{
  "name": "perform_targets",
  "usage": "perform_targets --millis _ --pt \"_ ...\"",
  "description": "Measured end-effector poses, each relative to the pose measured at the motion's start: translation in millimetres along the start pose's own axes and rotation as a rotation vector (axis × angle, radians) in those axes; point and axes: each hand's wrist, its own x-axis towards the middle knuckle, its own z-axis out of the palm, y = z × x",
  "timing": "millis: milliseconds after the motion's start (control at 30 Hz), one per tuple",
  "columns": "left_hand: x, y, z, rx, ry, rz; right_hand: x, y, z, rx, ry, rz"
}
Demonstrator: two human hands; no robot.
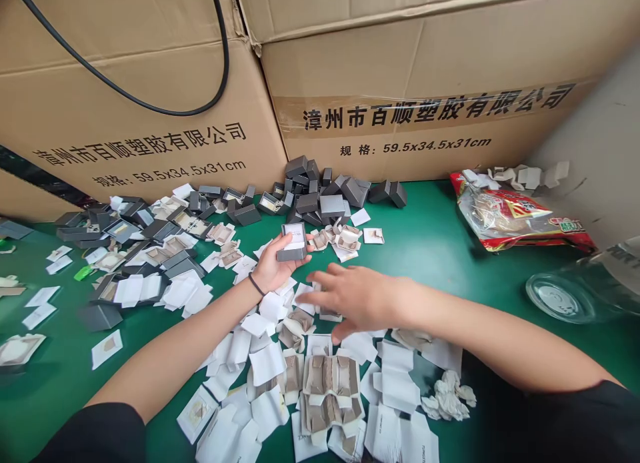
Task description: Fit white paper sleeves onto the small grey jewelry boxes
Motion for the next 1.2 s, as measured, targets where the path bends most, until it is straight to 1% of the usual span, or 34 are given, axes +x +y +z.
perform_targets --millis 67,133,200,367,500,600,733,833,900,1000,1033,1133,1200 --pt "0 0 0.5 -0.005 0.002 -0.005 4 -8 8 -0.049 -0.017 -0.068" --pt "1 1 0.9 -0.004 -0.001 -0.008 9 -10 15 -0.105 0.006 -0.056" --pt "1 2 1.1 0.0 -0.003 -0.009 13 -8 20 -0.152 0.05 -0.013" --pt "0 2 1.3 0.008 -0.013 -0.017 18 3 19 -0.208 0.098 0.041" --pt "0 2 1.7 0.0 -0.021 -0.017 16 8 15 -0.128 0.126 0.085" --pt "-1 2 2.2 -0.014 -0.007 -0.021 12 12 7 -0.004 0.188 0.094" --pt "-1 4 0.7 -0.05 -0.04 -0.016 8 25 -5 0.19 0.37 0.141" --pt "1 4 -2.1 -0.075 -0.053 -0.032 11 37 -8 0.372 0.472 0.216" --pt "2 3 -3.8 -0.093 -0.061 -0.045 16 43 -5 0.532 0.493 0.287" --pt "2 4 -3.9 -0.116 -0.099 -0.054 26 49 5 0.814 0.465 0.398" --pt "1 4 -3.3 -0.122 -0.106 -0.054 29 51 8 0.907 0.474 0.426" --pt "0 5 -1.0 -0.132 -0.084 -0.057 37 54 17 1.136 0.548 0.494" --pt "0 5 -0.4 -0.133 -0.077 -0.06 41 55 23 1.211 0.6 0.53"
